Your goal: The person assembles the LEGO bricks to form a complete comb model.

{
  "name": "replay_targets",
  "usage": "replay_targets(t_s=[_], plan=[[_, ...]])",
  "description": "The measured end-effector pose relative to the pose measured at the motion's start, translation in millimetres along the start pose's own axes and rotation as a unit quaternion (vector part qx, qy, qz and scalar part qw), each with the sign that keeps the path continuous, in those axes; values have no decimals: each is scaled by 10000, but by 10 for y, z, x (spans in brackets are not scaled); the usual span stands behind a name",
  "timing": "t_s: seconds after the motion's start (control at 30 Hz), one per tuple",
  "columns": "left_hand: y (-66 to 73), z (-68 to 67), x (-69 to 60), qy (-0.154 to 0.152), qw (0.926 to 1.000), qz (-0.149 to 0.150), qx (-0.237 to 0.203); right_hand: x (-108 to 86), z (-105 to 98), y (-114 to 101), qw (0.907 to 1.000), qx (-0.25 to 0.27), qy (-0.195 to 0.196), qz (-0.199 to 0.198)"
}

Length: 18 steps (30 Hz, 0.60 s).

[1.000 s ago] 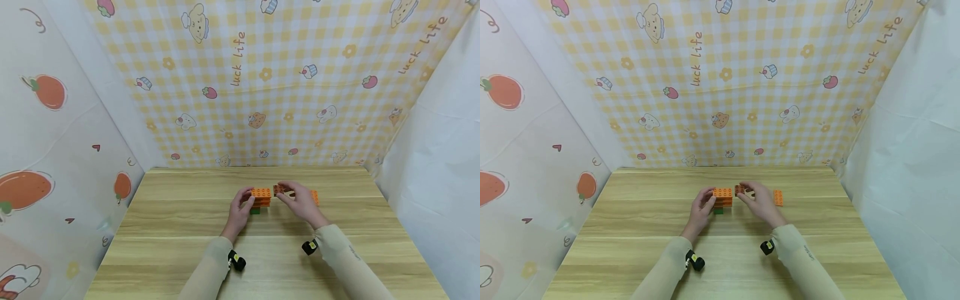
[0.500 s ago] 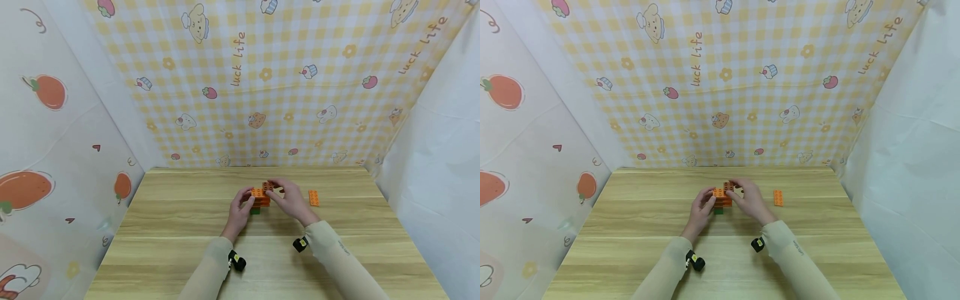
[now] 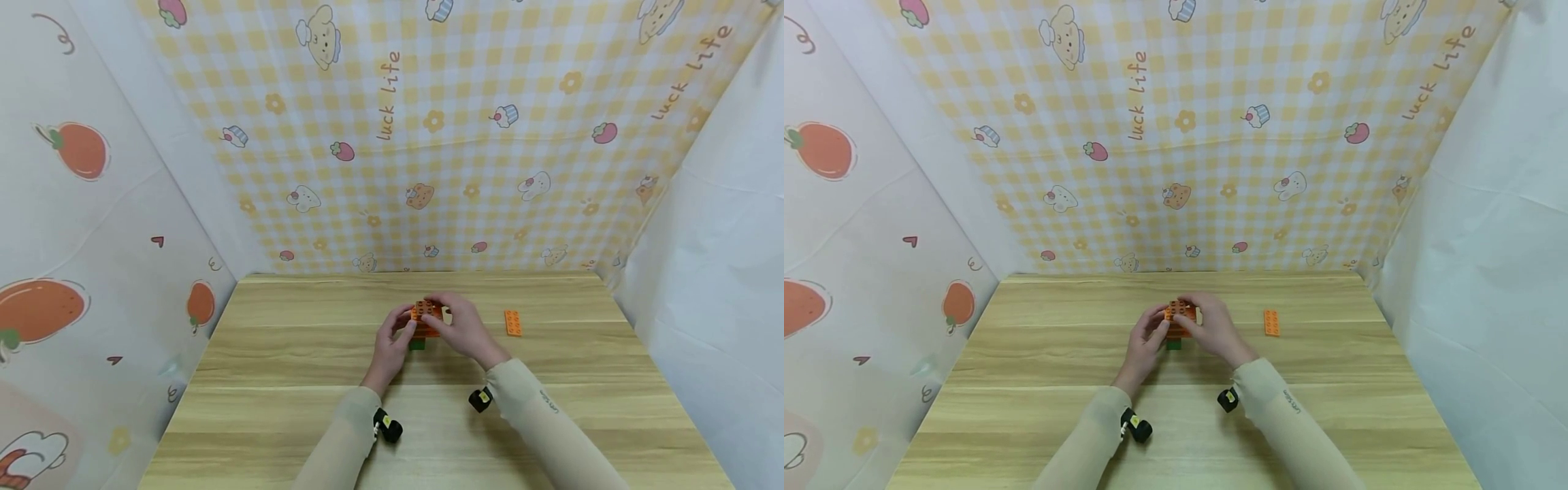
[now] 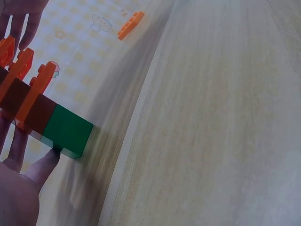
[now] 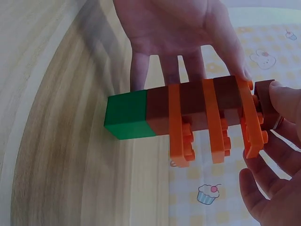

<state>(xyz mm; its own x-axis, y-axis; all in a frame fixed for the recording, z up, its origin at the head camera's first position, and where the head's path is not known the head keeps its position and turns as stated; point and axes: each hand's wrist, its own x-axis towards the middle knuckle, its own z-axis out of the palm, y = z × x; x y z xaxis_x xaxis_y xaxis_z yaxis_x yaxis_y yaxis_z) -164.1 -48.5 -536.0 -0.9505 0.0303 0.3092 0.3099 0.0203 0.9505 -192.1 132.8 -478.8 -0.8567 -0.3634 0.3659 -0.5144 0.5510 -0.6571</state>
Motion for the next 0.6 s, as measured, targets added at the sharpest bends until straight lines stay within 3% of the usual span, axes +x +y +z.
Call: replay_targets(t_s=[0.47, 0.6], plan=[[51, -29, -8, -103, 9998, 157, 29, 29, 51, -9, 9998, 62, -82, 168], [16, -30, 1, -103, 9999, 81, 12, 32, 51, -9, 9997, 44, -72, 215]])
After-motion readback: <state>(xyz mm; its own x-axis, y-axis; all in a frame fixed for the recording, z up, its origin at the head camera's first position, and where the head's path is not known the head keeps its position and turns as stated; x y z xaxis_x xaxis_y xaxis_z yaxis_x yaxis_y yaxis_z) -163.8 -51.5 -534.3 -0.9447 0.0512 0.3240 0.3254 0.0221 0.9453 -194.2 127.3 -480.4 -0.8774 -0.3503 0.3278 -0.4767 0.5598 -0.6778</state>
